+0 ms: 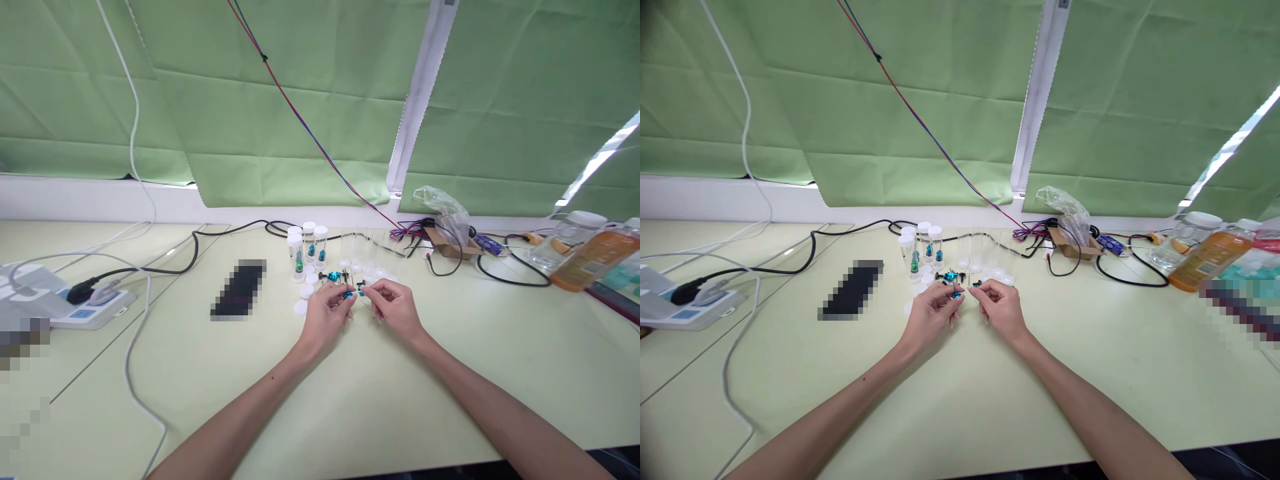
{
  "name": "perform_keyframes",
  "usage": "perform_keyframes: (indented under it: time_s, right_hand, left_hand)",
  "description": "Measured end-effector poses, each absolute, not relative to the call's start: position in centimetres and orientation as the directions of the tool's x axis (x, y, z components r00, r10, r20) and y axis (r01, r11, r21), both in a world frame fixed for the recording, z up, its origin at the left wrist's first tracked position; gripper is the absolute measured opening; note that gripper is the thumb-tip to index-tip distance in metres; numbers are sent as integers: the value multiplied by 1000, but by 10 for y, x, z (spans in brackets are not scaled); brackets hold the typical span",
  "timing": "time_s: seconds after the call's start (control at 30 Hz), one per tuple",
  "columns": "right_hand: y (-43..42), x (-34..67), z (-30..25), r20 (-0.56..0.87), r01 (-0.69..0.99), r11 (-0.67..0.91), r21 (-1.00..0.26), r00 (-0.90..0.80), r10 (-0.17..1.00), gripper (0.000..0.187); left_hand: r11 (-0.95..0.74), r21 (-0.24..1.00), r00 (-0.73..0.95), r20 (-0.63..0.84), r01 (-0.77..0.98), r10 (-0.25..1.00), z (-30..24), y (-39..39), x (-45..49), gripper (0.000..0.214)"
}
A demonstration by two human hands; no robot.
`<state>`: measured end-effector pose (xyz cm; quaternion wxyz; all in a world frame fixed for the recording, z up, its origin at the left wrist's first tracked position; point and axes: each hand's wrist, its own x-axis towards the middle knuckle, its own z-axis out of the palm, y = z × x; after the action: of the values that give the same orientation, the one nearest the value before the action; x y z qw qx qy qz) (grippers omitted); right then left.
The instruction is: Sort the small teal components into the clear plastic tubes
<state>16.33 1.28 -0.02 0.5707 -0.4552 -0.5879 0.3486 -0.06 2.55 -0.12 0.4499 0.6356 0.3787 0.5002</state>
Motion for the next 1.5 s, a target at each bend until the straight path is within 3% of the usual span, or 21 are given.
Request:
perform_keyframes:
  time_s: [0.27,0.47,0.83,1.07,1.27,1.5]
  right_hand:
    - [14,163,0,223,0,223,-975,18,975,38]
    - [16,164,-1,166,-114,165,-980,2,986,36]
    - [16,161,0,162,-133,161,-978,6,987,29]
    - [18,162,0,220,-245,212,-946,-8,975,24]
    - [20,163,-3,219,-396,176,-901,-66,973,20]
    - [21,163,-5,180,-455,122,-882,-85,980,19]
  left_hand:
    - [-325,944,200,309,52,930,-1,26,0,22]
    - [-334,940,222,311,75,924,-1,24,0,19]
    - [-286,958,209,273,32,939,3,25,1,19]
    - [-126,992,230,128,-27,965,7,24,1,24]
    - [-108,993,238,116,-47,964,4,26,-1,28]
    - [-95,994,229,104,-50,968,4,26,-1,32]
